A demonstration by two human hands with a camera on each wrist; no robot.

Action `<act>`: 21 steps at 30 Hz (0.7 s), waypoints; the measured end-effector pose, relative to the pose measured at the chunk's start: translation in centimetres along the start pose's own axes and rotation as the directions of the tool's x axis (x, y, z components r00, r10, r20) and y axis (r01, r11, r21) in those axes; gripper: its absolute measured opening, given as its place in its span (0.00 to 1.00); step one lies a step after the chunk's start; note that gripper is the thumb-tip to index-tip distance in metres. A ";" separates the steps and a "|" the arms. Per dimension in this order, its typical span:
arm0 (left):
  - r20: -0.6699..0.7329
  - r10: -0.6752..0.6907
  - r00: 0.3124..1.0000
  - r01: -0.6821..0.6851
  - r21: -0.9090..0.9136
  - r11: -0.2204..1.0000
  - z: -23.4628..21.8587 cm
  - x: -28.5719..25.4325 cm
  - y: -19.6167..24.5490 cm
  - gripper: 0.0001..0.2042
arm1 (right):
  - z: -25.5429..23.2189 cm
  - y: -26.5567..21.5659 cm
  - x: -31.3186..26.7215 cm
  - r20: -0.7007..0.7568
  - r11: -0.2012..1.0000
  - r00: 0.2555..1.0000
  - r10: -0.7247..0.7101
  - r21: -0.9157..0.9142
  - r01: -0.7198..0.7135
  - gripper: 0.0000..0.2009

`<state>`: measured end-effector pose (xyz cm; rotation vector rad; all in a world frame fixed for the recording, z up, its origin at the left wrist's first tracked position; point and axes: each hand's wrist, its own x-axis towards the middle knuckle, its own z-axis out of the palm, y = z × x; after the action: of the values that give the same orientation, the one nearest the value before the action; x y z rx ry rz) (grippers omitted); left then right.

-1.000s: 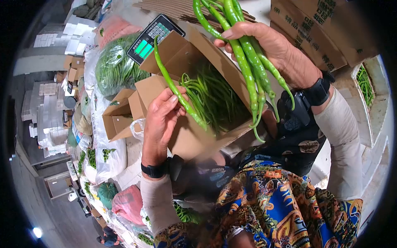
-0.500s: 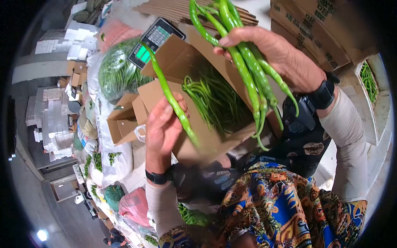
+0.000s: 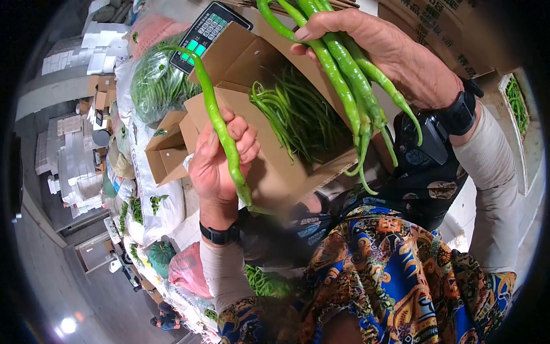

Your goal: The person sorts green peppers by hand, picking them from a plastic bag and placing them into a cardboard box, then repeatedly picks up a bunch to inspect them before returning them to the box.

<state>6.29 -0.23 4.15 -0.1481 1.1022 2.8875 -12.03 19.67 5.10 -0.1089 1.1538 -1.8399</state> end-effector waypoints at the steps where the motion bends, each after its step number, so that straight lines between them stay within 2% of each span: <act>1: 0.009 0.004 1.000 -0.004 -0.002 1.000 -0.3 0.0 0.0 0.17 | 0.4 0.0 -0.2 -0.046 0.999 0.999 0.015 -0.030 -0.017 0.16; 3: 0.017 0.008 1.000 -0.007 -0.008 1.000 -0.7 0.0 -0.1 0.16 | 0.7 0.0 -0.3 -0.043 0.999 0.999 0.005 -0.045 -0.007 0.16; 5: -0.204 -0.044 0.978 0.090 0.221 0.971 -1.1 0.2 -0.2 0.13 | 0.3 0.2 -0.2 -0.043 0.998 0.999 -0.007 -0.059 0.004 0.16; 6: -0.203 -0.045 0.978 0.090 0.216 0.972 -1.5 0.3 -0.4 0.13 | 0.1 0.3 0.0 -0.064 1.000 0.998 0.009 -0.030 -0.011 0.17; 8: -0.306 -0.161 0.938 0.295 0.467 0.834 -2.9 0.6 -0.9 0.12 | -0.5 0.2 -0.1 -0.085 1.000 0.996 0.028 -0.004 -0.028 0.17; 9: -0.362 -0.155 0.919 0.328 0.488 0.809 -3.5 0.8 -1.5 0.11 | -0.5 -0.4 -0.5 -0.085 0.997 0.994 0.072 0.016 -0.071 0.14; 11: -0.395 -0.161 0.905 0.366 0.528 0.766 -5.2 1.3 -2.7 0.11 | -0.5 -0.5 -0.5 -0.085 0.993 0.990 0.115 0.036 -0.112 0.11; 12: -0.429 -0.164 0.889 0.405 0.564 0.720 -6.0 1.5 -3.3 0.11 | -0.6 0.1 0.0 -0.043 0.997 0.997 0.063 0.050 -0.061 0.10; 14: -0.407 -0.148 0.901 0.387 0.603 0.698 -6.6 1.8 -4.1 0.12 | -0.7 1.5 0.6 -0.004 0.998 1.000 0.009 0.063 -0.008 0.11; 16: -0.444 -0.022 0.896 0.412 0.810 0.417 -6.1 2.4 -4.3 0.13 | -0.7 2.0 0.8 0.058 0.997 0.996 -0.067 0.040 0.064 0.11; 17: -0.462 0.034 0.886 0.403 0.807 0.432 -5.1 2.3 -4.0 0.14 | -0.1 1.6 0.8 0.082 0.997 0.994 -0.070 -0.026 0.073 0.11; 18: -0.448 0.032 0.894 0.391 0.812 0.433 -3.7 2.5 -3.7 0.14 | 0.5 1.3 0.1 0.067 1.000 0.998 -0.022 -0.021 0.024 0.11; 20: -0.336 0.008 0.942 0.262 0.748 0.609 -0.5 2.6 -2.9 0.16 | 0.8 1.7 0.1 0.080 0.982 0.991 -0.110 -0.143 0.121 0.12; 21: -0.300 -0.022 0.954 0.246 0.734 0.633 1.0 2.5 -3.0 0.15 | 1.9 1.4 -1.8 0.148 0.967 0.964 -0.219 -0.101 0.235 0.13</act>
<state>3.99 2.71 2.68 -0.5524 2.1481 2.0398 -9.11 19.59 5.80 -0.4450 1.1925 -1.9289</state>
